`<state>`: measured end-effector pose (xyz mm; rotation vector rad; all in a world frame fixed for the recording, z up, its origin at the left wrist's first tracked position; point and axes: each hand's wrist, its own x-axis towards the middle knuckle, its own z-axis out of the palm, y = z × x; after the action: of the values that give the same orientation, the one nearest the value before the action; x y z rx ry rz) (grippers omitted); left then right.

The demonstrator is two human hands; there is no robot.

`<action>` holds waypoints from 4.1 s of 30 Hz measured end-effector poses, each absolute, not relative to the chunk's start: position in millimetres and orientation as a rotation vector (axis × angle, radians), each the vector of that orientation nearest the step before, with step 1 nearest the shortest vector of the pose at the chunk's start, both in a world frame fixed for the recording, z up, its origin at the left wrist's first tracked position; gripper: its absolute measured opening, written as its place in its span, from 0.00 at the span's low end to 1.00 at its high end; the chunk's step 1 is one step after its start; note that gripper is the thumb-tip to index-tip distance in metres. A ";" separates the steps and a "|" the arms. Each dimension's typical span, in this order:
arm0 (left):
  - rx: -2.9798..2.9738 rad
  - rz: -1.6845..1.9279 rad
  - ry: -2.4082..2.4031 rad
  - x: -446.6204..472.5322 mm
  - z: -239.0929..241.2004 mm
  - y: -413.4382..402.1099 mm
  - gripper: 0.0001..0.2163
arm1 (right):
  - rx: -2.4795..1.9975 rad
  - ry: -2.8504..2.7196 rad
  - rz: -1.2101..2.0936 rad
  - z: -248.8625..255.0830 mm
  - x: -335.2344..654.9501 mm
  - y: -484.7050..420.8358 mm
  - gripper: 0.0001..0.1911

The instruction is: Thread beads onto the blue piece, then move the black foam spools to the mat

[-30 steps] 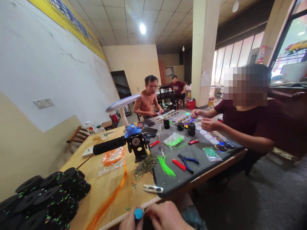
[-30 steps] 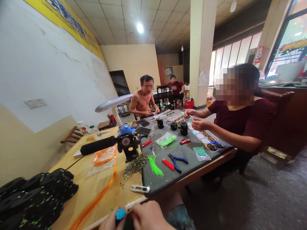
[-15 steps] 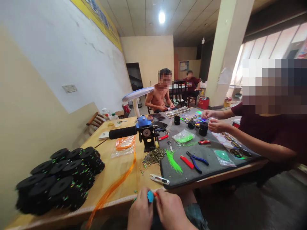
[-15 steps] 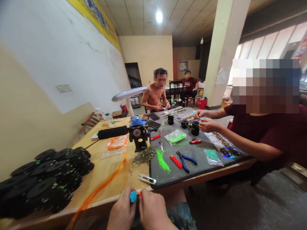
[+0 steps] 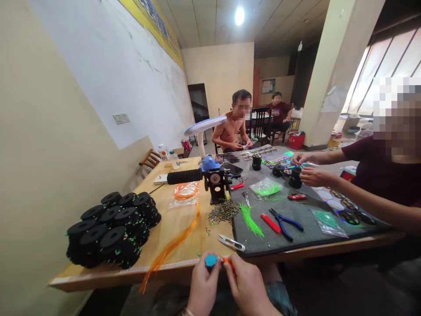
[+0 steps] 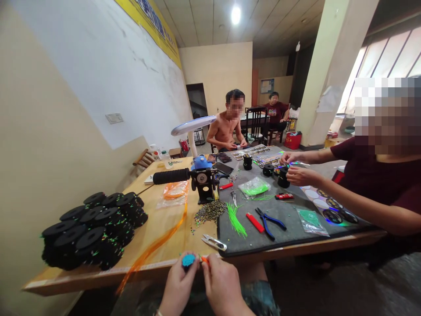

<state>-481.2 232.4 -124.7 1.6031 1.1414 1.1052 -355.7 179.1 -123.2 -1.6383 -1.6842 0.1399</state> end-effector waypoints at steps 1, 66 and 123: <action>1.501 1.092 1.124 -481.2 -123.9 233.2 0.18 | -1.630 -1.690 0.144 -123.0 -355.2 179.3 0.15; 1.215 0.929 0.879 -474.7 -107.9 225.3 0.19 | -1.137 -1.064 1.174 -120.6 -341.1 177.2 0.25; 1.460 0.970 0.947 -479.1 -90.3 219.2 0.18 | -1.927 -1.650 0.165 -92.7 -286.2 211.2 0.18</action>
<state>-479.1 219.2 -90.3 1.4601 0.9466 0.9699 -286.2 211.2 -92.7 -1.9267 -1.6503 0.1652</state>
